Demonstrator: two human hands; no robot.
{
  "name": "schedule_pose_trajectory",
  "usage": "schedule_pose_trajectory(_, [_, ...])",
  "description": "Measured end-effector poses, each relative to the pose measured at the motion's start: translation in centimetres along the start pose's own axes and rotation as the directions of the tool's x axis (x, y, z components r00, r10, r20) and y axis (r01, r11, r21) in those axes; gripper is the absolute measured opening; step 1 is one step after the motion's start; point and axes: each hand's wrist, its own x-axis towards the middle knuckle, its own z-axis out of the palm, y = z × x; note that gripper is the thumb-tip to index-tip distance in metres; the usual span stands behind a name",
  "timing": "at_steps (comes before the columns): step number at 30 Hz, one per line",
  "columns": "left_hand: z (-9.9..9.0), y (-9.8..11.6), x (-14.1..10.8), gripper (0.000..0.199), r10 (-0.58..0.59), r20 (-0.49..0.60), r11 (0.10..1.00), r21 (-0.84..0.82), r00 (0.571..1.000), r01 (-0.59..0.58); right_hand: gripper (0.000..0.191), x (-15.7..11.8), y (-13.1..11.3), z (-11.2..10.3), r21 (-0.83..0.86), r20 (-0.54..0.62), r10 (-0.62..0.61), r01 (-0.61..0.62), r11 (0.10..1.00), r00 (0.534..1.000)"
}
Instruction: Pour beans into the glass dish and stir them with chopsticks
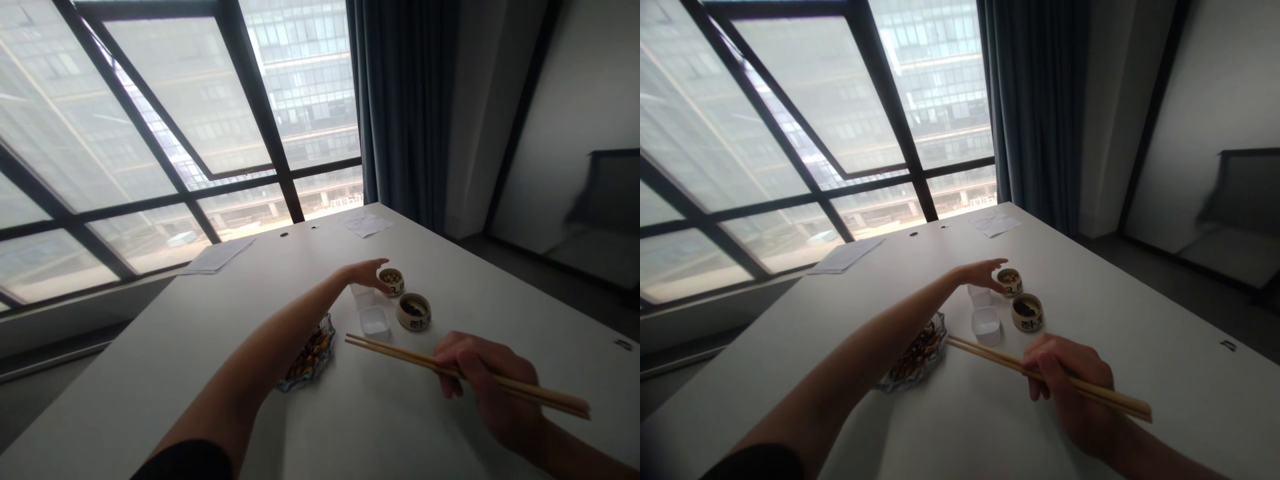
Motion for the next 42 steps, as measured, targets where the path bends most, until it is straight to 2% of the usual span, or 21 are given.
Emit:
schedule_pose_trajectory(4, [1.5, 0.6, 1.9, 0.038, 0.069, 0.078, 0.997, 0.025, 0.995, -0.071, 0.029, 0.2, -0.2, -0.6, -0.012, -0.030, -0.005, 0.004, 1.000, 1.000])
schedule_pose_trajectory(7, [1.9, 0.3, 2.3, 0.037, 0.056, 0.063, 0.997, 0.048, 0.996, -0.059, 0.028, 0.4, -0.3, -0.9, -0.022, -0.056, 0.005, -0.006, 1.000, 0.998])
schedule_pose_trajectory(10, [1.4, 0.2, 1.8, 0.036, 0.034, 0.011, 0.998, 0.047, 0.999, -0.035, 0.029, 0.5, -0.4, -0.9, -0.028, -0.074, -0.006, 0.004, 1.000, 0.997])
schedule_pose_trajectory(12, [0.1, 0.3, 1.0, 0.037, 0.032, -0.043, 0.999, 0.028, 0.999, -0.031, 0.029, 0.6, -0.5, -0.9, -0.033, -0.075, -0.012, 0.009, 0.999, 0.997])
schedule_pose_trajectory(15, [-2.9, 0.2, -1.6, 0.039, 0.050, -0.138, 0.999, -0.014, 0.989, -0.052, 0.028, 0.7, -0.6, -0.9, -0.041, -0.070, -0.017, 0.015, 0.999, 0.997])
schedule_pose_trajectory(17, [-5.1, -0.1, -4.3, 0.046, 0.069, -0.184, 0.997, -0.024, 0.980, -0.075, 0.028, 0.8, -0.6, -0.9, -0.048, -0.071, -0.017, 0.014, 0.999, 0.997])
schedule_pose_trajectory(19, [-6.9, -0.8, -7.7, 0.060, 0.090, -0.215, 0.996, -0.010, 0.972, -0.094, 0.029, 0.7, -0.6, -0.9, -0.057, -0.075, -0.012, 0.008, 0.998, 0.997])
schedule_pose_trajectory(22, [-8.2, -2.1, -13.5, 0.065, 0.111, -0.251, 0.993, 0.077, 0.961, -0.094, 0.029, 0.4, -0.5, -0.8, -0.076, -0.074, 0.014, -0.020, 0.997, 0.997])
schedule_pose_trajectory(26, [-7.2, -3.0, -20.9, 0.071, 0.086, -0.268, 0.959, 0.284, 0.960, -0.007, 0.028, -0.1, -0.3, -0.4, -0.116, -0.105, 0.054, -0.066, 0.991, 0.993])
schedule_pose_trajectory(30, [-4.4, -2.9, -25.5, 0.070, 0.094, -0.226, 0.870, 0.492, 0.970, 0.031, 0.026, -0.2, -0.5, 0.1, -0.140, -0.140, 0.106, -0.126, 0.982, 0.984])
schedule_pose_trajectory(32, [-3.1, -2.8, -26.6, 0.073, 0.111, -0.203, 0.817, 0.577, 0.973, 0.027, 0.026, -0.2, -0.6, 0.3, -0.137, -0.157, 0.117, -0.139, 0.981, 0.981])
schedule_pose_trajectory(35, [-1.6, -2.7, -27.2, 0.066, 0.148, -0.172, 0.732, 0.681, 0.974, 0.009, 0.025, -0.2, -0.8, 0.3, -0.134, -0.174, 0.114, -0.138, 0.981, 0.978])
schedule_pose_trajectory(42, [-0.8, -2.7, -27.5, 0.055, 0.243, -0.107, 0.574, 0.817, 0.964, -0.054, 0.025, -0.2, -0.8, 0.1, -0.164, -0.158, 0.113, -0.139, 0.977, 0.981])
